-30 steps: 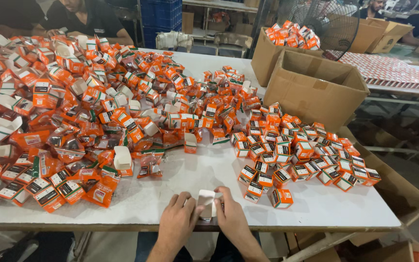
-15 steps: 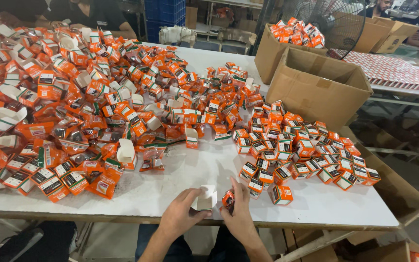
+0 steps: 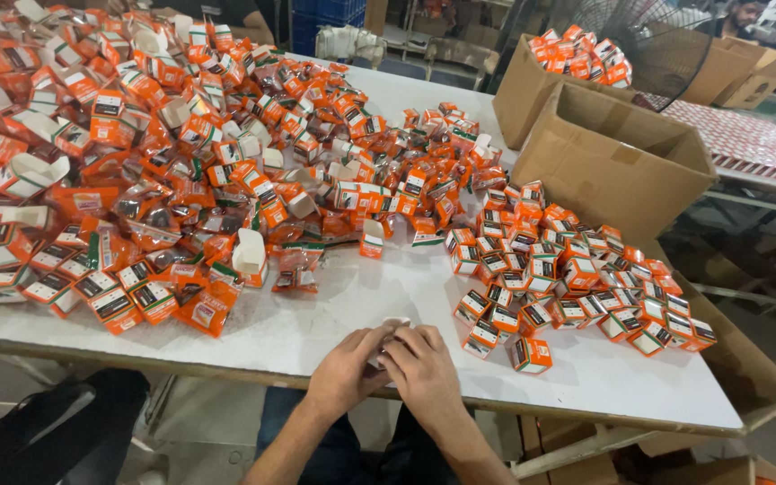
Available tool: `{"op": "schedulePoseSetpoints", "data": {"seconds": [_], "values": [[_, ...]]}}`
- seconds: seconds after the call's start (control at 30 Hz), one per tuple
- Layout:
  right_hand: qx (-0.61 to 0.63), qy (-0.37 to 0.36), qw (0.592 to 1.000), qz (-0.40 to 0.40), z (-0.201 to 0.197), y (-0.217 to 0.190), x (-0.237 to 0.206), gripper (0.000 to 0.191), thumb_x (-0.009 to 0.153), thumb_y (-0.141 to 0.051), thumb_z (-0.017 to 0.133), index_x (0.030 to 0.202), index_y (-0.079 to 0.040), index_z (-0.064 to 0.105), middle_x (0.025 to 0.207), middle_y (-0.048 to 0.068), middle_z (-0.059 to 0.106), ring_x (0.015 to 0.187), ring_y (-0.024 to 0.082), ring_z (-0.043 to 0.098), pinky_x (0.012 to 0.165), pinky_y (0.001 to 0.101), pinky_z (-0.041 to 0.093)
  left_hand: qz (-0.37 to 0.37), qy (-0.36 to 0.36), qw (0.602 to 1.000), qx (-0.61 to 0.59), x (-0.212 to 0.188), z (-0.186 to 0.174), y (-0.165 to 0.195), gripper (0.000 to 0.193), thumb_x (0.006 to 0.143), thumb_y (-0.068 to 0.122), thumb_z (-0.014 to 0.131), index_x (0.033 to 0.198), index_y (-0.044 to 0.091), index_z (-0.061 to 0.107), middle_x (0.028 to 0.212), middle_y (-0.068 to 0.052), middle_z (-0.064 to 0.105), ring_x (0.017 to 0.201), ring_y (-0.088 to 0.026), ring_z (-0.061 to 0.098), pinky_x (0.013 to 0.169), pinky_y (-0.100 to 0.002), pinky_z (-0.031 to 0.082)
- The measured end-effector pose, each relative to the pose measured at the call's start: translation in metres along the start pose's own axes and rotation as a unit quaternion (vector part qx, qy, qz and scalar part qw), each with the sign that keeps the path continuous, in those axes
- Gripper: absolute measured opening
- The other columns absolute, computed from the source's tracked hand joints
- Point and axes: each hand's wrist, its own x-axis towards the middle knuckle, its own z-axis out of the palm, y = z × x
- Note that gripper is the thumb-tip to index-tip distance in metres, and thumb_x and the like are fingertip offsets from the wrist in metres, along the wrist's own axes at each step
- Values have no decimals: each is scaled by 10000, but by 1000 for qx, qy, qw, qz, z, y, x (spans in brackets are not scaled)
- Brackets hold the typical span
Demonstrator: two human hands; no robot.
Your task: The person sits at a table covered with small orange retail packages and folds white paper boxes. They pick up an orange package, open a white paper box, place the package inside, and close the box, repeating this packing cycle one item at a time.
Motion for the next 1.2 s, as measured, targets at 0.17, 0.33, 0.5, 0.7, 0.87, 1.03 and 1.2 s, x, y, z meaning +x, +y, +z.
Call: {"op": "schedulePoseSetpoints", "data": {"seconds": [0.17,0.33,0.5,0.7,0.87,1.03,1.2], "values": [[114,-2,993,12,-18,0,-12,542,810,-169,780,1285,-8,575,1299,249,537,1157,407,536,916,459,485,-20,0,1000,22,-7,8,-7,638,688,113,850,1274,73,602,1060,-88,661,983,-320,664,777,-377,591],[51,-55,995,-65,-26,21,-18,547,897,-158,718,1407,-26,572,1306,109,623,1204,343,551,1012,440,463,-9,1,998,70,-5,12,-5,505,695,204,905,1076,63,606,1081,-88,660,929,-328,664,743,-409,568],[35,-46,997,-59,-12,35,-13,352,840,-203,752,1172,-85,743,1154,82,611,1120,350,503,983,426,406,-62,1,998,0,-8,11,-1,605,692,200,875,1199,37,587,1118,-114,640,920,-329,668,707,-397,587],[181,20,981,72,21,33,-14,197,874,-99,767,1061,-62,714,1156,133,532,1095,283,559,943,393,470,20,19,996,86,-6,12,-5,432,719,176,870,1054,79,616,1091,-117,623,975,-333,663,776,-413,580],[497,59,818,283,59,48,-19,522,866,14,690,1294,-95,411,1059,94,599,906,161,614,766,301,530,-29,-13,995,95,-6,10,-6,538,677,184,905,1146,69,670,1045,-178,546,947,-360,598,755,-445,549],[501,83,829,235,83,69,-28,423,912,77,657,1242,-48,424,1016,66,598,932,124,604,796,286,512,-25,36,999,10,-8,4,1,528,707,147,845,1184,56,635,1191,-118,608,1055,-316,640,882,-401,559],[384,96,860,323,73,53,-35,201,970,18,723,1151,0,636,1036,132,643,798,145,508,699,304,447,92,25,989,117,-2,1,2,512,672,74,825,1153,29,655,1206,-103,654,1111,-346,614,940,-424,530]]}}
